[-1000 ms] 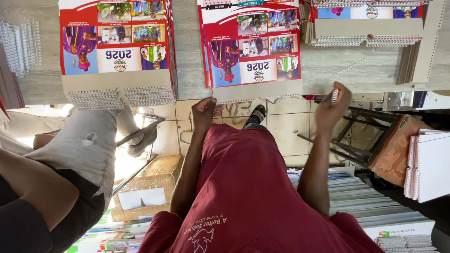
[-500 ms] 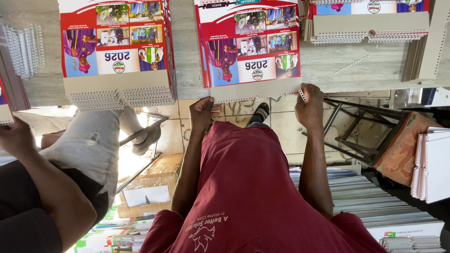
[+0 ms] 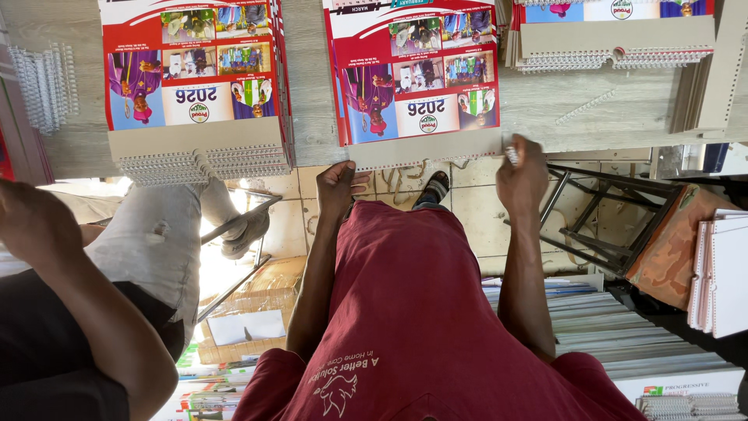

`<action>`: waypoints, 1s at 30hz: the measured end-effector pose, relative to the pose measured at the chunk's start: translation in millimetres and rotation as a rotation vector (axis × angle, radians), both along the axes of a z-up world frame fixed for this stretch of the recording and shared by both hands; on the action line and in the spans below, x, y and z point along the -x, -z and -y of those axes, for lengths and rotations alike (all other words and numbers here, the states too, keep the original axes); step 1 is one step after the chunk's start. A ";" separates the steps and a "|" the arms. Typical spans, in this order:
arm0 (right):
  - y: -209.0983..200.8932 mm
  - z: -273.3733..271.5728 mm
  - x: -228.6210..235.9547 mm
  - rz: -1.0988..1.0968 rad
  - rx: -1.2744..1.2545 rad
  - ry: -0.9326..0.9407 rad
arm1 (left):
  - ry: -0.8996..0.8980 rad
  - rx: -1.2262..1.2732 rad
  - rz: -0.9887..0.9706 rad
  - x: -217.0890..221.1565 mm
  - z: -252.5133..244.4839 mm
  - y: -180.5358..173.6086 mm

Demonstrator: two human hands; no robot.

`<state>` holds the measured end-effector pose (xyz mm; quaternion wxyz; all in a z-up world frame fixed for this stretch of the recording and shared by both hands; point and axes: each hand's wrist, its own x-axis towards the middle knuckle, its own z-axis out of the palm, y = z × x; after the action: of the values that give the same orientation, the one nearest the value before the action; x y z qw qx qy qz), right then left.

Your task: The person assembles wall calendars by inserting plastic spiral rings into the punched holes of the calendar pages. They repeatedly pick up a ring, thread it through the holes, and then close the ring to secure the pages together.

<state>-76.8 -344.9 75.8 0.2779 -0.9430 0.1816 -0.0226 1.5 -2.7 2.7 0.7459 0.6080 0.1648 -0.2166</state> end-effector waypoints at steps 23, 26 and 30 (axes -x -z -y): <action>-46.3 -121.4 -53.3 0.231 -0.634 -0.542 | 0.036 -0.032 0.018 -4.8 -4.8 3.0; -38.8 -138.3 -59.0 0.302 -0.357 -0.697 | 0.034 0.023 0.012 -3.1 -4.8 0.4; -3.2 -151.7 -67.9 0.515 -0.071 -0.808 | -0.482 1.517 -0.838 -51.3 -76.8 -34.6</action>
<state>-8.9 -193.1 79.0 0.3325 -0.8917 -0.2735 -0.1395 52.8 74.0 37.3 0.8508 -0.2280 0.3589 -0.3089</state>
